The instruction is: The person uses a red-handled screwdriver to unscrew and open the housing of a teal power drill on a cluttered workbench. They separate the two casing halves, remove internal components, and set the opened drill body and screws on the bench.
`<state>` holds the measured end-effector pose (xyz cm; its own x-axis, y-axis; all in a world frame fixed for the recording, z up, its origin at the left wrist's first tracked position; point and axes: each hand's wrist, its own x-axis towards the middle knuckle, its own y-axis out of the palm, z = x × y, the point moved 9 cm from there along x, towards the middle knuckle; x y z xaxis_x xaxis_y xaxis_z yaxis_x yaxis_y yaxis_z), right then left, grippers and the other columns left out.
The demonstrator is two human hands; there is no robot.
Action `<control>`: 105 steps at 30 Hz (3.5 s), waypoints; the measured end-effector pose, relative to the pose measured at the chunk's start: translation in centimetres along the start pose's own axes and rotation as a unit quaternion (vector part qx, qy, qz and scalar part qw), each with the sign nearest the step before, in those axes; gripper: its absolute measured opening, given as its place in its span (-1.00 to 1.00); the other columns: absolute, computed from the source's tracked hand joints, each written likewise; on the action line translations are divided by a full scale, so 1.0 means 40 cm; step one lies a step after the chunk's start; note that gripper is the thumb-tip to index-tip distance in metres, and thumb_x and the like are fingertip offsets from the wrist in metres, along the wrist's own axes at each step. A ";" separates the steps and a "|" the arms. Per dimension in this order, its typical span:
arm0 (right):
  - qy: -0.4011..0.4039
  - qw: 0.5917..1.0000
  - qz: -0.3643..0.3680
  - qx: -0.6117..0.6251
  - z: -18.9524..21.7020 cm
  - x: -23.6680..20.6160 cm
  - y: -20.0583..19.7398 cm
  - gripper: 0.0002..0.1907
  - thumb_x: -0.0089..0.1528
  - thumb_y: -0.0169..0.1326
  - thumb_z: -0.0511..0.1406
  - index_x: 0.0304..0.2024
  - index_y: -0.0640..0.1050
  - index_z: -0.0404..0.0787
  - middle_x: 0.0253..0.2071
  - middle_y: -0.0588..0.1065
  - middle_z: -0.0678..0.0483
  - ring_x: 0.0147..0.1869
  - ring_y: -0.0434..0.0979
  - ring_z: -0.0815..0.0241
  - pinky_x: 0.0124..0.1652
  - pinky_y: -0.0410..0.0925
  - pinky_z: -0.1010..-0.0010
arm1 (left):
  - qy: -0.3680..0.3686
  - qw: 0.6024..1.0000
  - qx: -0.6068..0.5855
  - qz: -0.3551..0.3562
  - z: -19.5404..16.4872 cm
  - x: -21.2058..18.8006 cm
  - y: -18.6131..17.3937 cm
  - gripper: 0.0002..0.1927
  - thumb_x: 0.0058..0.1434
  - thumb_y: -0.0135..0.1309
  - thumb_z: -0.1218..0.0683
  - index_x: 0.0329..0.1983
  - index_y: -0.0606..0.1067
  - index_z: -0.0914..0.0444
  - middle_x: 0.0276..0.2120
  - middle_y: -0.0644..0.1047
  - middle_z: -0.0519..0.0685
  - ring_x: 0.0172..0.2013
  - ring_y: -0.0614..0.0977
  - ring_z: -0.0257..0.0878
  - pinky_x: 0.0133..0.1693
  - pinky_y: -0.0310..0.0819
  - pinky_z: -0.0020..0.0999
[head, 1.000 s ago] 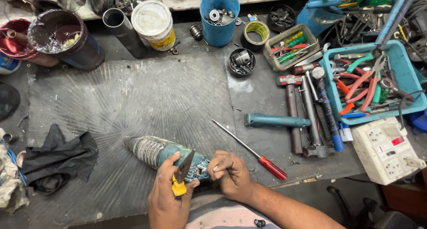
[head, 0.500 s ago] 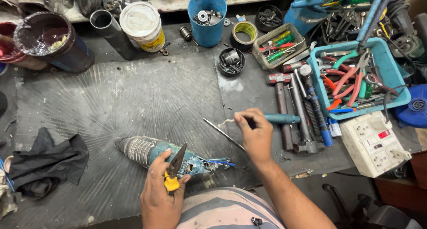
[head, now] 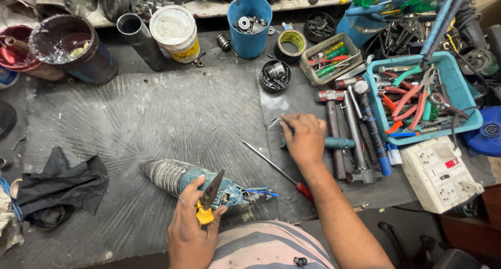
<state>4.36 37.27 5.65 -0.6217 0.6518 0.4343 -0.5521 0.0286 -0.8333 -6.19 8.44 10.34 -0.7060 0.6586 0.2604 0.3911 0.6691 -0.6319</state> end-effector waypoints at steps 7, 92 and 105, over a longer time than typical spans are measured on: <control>-0.051 0.995 -0.022 0.081 0.059 -0.063 -0.097 -0.65 0.26 0.19 -0.37 0.12 0.56 -0.18 0.05 0.55 -0.05 0.15 0.51 -0.03 0.16 0.28 0.10 | 0.004 1.000 -0.002 0.004 0.000 0.000 0.002 -0.46 0.04 0.32 0.07 -0.01 0.31 0.30 0.17 0.49 0.19 0.05 0.63 0.16 -0.08 0.57 -0.08; 0.126 0.466 0.165 0.860 0.335 -0.231 -0.165 -0.40 0.23 0.05 0.13 -0.05 0.36 -0.23 -0.47 0.34 0.04 -0.34 0.49 0.01 0.10 0.35 -0.02 | -0.164 0.944 0.283 -0.036 0.323 -0.034 -0.156 -0.37 0.03 0.30 -0.01 0.20 0.44 0.12 0.15 0.50 0.01 0.12 0.53 0.07 0.10 0.33 0.08; -0.214 0.589 0.249 0.739 0.374 -0.282 -0.034 -0.06 0.06 0.28 0.30 0.08 0.43 -0.31 -0.08 0.53 -0.10 -0.03 0.59 0.02 -0.05 0.45 0.20 | 0.252 0.923 -0.197 0.215 -0.214 0.063 -0.074 -0.37 0.24 0.16 -0.22 0.25 0.41 0.21 0.19 0.54 -0.01 0.28 0.52 -0.05 0.40 0.04 0.16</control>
<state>3.83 18.53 7.01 -0.8194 0.0422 0.5716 0.0723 -0.9817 0.1761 -4.06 11.08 19.13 -0.1103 0.9024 0.4165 0.8251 0.3167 -0.4679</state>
